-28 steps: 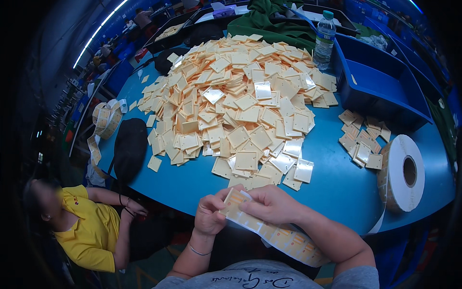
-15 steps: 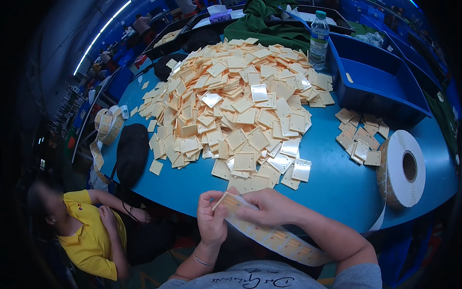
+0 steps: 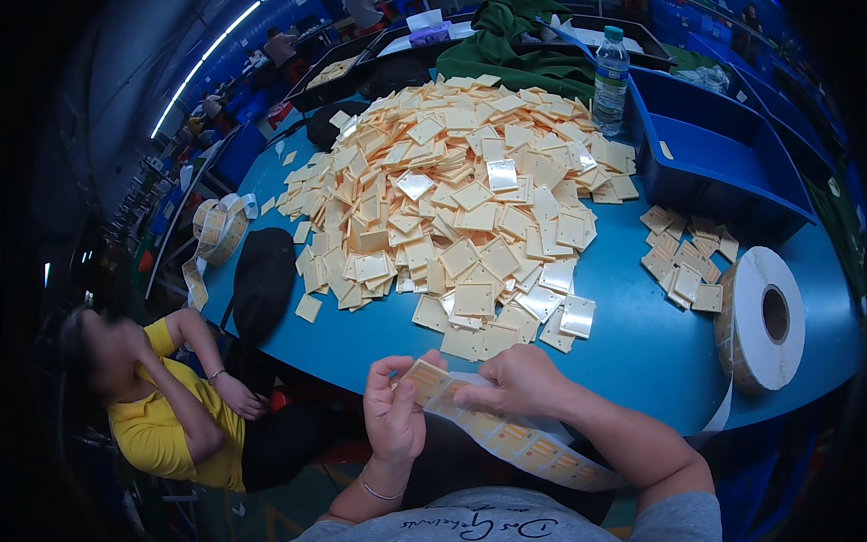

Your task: The person peels adhesive labels from a strip and applies them onto small rectangular plastic pieces by hand.

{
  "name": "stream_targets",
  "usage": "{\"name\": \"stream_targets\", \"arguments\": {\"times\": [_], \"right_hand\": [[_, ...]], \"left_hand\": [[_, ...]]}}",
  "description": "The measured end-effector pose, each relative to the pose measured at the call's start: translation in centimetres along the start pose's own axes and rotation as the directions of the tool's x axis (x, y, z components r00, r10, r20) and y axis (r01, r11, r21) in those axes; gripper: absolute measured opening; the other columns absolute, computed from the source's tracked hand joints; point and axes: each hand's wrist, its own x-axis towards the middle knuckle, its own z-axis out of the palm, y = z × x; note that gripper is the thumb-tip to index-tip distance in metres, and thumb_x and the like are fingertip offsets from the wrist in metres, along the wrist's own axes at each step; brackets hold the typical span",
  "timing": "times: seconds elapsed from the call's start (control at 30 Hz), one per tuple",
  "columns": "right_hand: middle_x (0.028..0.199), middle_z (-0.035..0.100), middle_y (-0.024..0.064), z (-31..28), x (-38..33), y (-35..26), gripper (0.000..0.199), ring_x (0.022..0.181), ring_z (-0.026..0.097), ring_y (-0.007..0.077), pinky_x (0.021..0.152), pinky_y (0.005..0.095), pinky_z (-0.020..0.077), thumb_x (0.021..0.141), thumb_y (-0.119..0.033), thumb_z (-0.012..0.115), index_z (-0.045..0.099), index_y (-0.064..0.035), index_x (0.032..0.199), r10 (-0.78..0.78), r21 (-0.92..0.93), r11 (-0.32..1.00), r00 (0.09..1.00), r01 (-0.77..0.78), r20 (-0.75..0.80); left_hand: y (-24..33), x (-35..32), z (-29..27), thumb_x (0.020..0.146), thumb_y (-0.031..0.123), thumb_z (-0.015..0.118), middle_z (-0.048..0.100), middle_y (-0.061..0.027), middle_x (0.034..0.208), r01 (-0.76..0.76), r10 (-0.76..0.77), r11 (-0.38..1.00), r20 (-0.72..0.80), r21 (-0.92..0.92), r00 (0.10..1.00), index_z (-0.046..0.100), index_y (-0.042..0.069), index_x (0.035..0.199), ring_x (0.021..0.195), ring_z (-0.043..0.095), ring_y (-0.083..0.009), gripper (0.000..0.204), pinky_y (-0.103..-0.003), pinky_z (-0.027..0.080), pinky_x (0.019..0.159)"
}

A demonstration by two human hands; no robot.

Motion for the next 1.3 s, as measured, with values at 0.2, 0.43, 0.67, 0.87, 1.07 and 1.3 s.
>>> {"name": "stream_targets", "arguments": {"times": [0.2,0.43,0.67,0.87,1.07,1.3], "right_hand": [[0.040,0.042,0.0071,0.1,-0.2,-0.2,0.054,0.037,0.042,0.0177,0.041,0.0302,0.0335,0.066,-0.056,0.061,0.055,-0.0036,0.051,0.015,-0.054,0.998,1.000,-0.014,0.009],[0.048,0.051,0.0085,-0.4,-0.3,-0.2,0.047,0.047,0.051,0.0251,0.046,0.0340,0.0381,0.069,-0.054,0.058,0.062,-0.0082,0.061,-0.017,-0.192,0.981,0.996,0.035,0.092],[0.074,0.059,0.0088,-1.5,0.4,0.4,0.024,0.075,0.057,0.0157,0.059,0.0246,0.0410,0.080,-0.021,0.058,0.062,-0.0005,0.068,-0.440,0.419,0.860,0.838,0.291,0.321],[0.084,0.060,0.0101,-0.4,0.1,2.0,0.022,0.074,0.056,0.0161,0.065,0.0267,0.0441,0.080,-0.020,0.057,0.061,0.0016,0.074,-0.448,0.510,0.779,0.893,0.366,0.043],[0.079,0.061,0.0093,-0.9,-0.2,2.0,0.024,0.071,0.057,0.0151,0.061,0.0254,0.0436,0.078,-0.022,0.060,0.063,0.0011,0.074,-0.381,0.618,0.709,0.922,0.339,-0.068],[0.081,0.062,0.0123,-0.6,0.2,3.4,0.020,0.070,0.058,0.0140,0.061,0.0259,0.0447,0.079,-0.018,0.060,0.063,0.0024,0.079,-0.497,0.582,0.783,0.783,0.219,0.374]], "left_hand": [[0.0,-0.6,-0.3,0.086,0.008,0.046,0.053,-0.0217,0.104,-0.038,0.038,0.998,0.017,0.050,0.999,0.041,0.002,0.103,0.098,0.053,-0.0300,0.019,-0.040,0.044,0.084],[1.8,-0.3,-0.2,0.087,0.008,0.042,0.051,-0.0226,0.108,-0.118,0.118,0.992,-0.007,0.038,0.993,0.041,-0.001,0.105,0.099,0.053,-0.0281,0.020,-0.037,0.044,0.084],[1.8,0.2,-0.8,0.087,0.005,0.039,0.045,-0.0215,0.116,0.041,-0.045,0.992,0.034,0.118,0.998,0.039,0.001,0.109,0.105,0.048,-0.0284,0.022,-0.035,0.043,0.085],[-1.9,0.0,-0.3,0.087,0.008,0.042,0.038,-0.0149,0.126,0.115,-0.118,0.993,0.328,0.029,0.937,0.037,0.000,0.115,0.118,0.035,-0.0214,0.030,-0.033,0.027,0.099],[-0.3,3.3,0.6,0.086,0.005,0.037,0.036,-0.0126,0.126,0.192,-0.137,0.972,0.339,-0.137,0.931,0.037,-0.002,0.114,0.121,0.031,-0.0189,0.028,-0.031,0.027,0.099],[-2.6,11.8,8.5,0.084,0.008,0.042,0.033,-0.0077,0.127,0.150,-0.058,0.983,0.594,-0.107,0.803,0.029,0.006,0.125,0.115,0.035,-0.0180,0.044,-0.030,0.031,0.094]]}}
